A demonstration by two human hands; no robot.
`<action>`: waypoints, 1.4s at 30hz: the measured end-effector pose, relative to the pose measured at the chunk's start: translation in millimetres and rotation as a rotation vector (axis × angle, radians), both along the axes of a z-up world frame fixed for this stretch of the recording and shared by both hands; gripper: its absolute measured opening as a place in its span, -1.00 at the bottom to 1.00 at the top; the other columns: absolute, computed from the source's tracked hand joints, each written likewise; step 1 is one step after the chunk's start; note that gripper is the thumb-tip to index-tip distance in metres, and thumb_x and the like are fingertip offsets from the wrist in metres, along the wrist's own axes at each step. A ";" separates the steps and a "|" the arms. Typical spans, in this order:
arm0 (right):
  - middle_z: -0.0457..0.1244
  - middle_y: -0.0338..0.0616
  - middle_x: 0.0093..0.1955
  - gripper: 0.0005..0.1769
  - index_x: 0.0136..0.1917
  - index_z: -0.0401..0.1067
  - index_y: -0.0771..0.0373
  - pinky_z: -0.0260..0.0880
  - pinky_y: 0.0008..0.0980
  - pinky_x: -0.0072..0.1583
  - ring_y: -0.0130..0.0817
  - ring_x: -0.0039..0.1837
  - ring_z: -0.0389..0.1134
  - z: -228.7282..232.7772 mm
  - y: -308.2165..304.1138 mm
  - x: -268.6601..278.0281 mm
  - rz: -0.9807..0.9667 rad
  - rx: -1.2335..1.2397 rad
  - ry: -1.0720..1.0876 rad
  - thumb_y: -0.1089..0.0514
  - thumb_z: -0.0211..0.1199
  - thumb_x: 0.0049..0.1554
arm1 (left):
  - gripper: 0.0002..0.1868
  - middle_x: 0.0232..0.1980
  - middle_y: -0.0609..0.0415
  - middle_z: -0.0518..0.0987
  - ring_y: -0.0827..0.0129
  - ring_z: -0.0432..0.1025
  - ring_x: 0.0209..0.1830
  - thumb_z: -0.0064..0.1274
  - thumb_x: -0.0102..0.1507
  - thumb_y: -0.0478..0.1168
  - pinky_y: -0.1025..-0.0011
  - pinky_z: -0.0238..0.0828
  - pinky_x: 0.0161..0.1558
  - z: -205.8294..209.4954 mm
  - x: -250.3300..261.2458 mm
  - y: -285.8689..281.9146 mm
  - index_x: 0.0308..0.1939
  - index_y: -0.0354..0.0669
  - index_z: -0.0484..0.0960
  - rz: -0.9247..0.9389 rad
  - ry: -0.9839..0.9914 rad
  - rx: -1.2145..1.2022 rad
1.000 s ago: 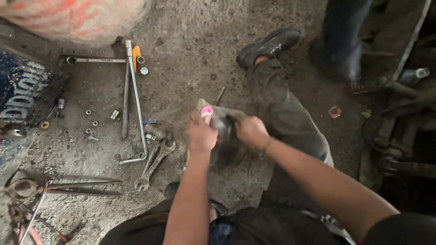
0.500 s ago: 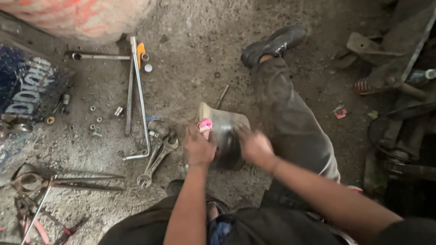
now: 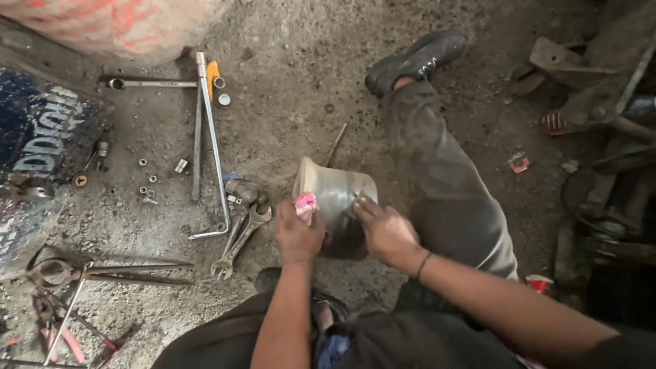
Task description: Cleaning and preparing a cylindrical metal part using a rag and sandpaper.
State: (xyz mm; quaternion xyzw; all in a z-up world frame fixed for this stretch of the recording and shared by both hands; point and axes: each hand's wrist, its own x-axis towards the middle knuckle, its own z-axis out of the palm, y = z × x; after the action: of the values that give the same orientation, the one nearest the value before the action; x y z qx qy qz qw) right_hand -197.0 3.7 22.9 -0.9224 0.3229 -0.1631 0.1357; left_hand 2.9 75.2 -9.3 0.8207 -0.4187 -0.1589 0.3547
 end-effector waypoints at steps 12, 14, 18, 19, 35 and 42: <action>0.38 0.30 -0.01 -0.56 0.02 0.58 0.33 0.41 0.03 0.11 0.23 0.07 0.40 -155.0 -122.4 -11.3 -0.226 0.706 0.331 -0.04 0.16 0.08 | -0.40 -0.04 -0.35 0.64 -0.21 0.54 0.02 0.18 0.20 0.17 0.00 0.45 0.06 -18.1 26.6 7.7 -0.03 -0.35 0.65 0.127 0.348 0.280; 0.38 0.28 0.00 -0.56 0.05 0.56 0.35 0.40 0.06 0.09 0.20 0.07 0.40 -127.2 -96.1 -9.8 -0.446 0.870 0.266 -0.04 0.14 0.12 | -0.33 -0.04 -0.41 0.63 -0.23 0.53 0.06 0.15 0.22 0.23 0.00 0.44 0.07 -49.8 44.8 1.9 -0.01 -0.40 0.65 0.090 0.413 0.386; 0.38 0.19 -0.10 -0.56 -0.01 0.48 0.41 0.43 0.04 -0.02 0.11 -0.01 0.42 -160.9 -69.8 -42.6 -0.436 0.785 0.226 0.05 0.16 -0.05 | -0.22 -0.06 -0.42 0.62 -0.21 0.55 0.05 0.20 0.14 0.26 0.03 0.46 0.04 -54.9 47.0 -18.5 0.01 -0.50 0.59 0.029 0.528 0.439; 0.38 0.19 -0.10 -0.56 -0.01 0.48 0.41 0.43 0.04 -0.02 0.11 -0.01 0.42 -161.7 -65.7 -44.0 -0.439 0.781 0.226 0.05 0.16 -0.05 | -0.22 -0.06 -0.42 0.62 -0.21 0.55 0.05 0.20 0.14 0.26 0.03 0.46 0.04 -36.7 43.9 -21.7 0.01 -0.50 0.59 0.026 0.530 0.436; 0.38 0.11 0.15 -0.61 0.23 0.48 0.29 0.40 -0.04 0.24 0.08 0.20 0.41 -67.0 -17.5 -24.0 -0.794 0.687 -0.028 0.02 0.11 0.25 | -0.36 -0.24 -0.35 0.65 -0.17 0.56 -0.22 0.38 0.06 0.19 0.04 0.48 -0.17 -51.7 24.6 -0.1 -0.22 -0.40 0.67 -0.035 0.390 0.535; 0.29 -0.01 0.42 -0.36 0.34 0.44 0.16 0.39 -0.01 0.05 0.10 0.12 0.34 37.8 -1.2 14.4 -0.164 0.149 0.419 0.14 0.14 -0.04 | -0.26 0.00 -0.29 0.65 -0.22 0.60 -0.04 0.31 0.04 0.12 -0.02 0.53 0.00 -9.6 -2.0 -17.7 0.14 -0.30 0.52 0.256 0.478 0.344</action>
State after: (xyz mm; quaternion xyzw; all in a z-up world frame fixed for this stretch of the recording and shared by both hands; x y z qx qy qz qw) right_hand -182.6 2.5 60.7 -0.8942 0.4291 0.0456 0.1195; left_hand 0.9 57.5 -18.9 0.8541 -0.1841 -0.3696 0.3162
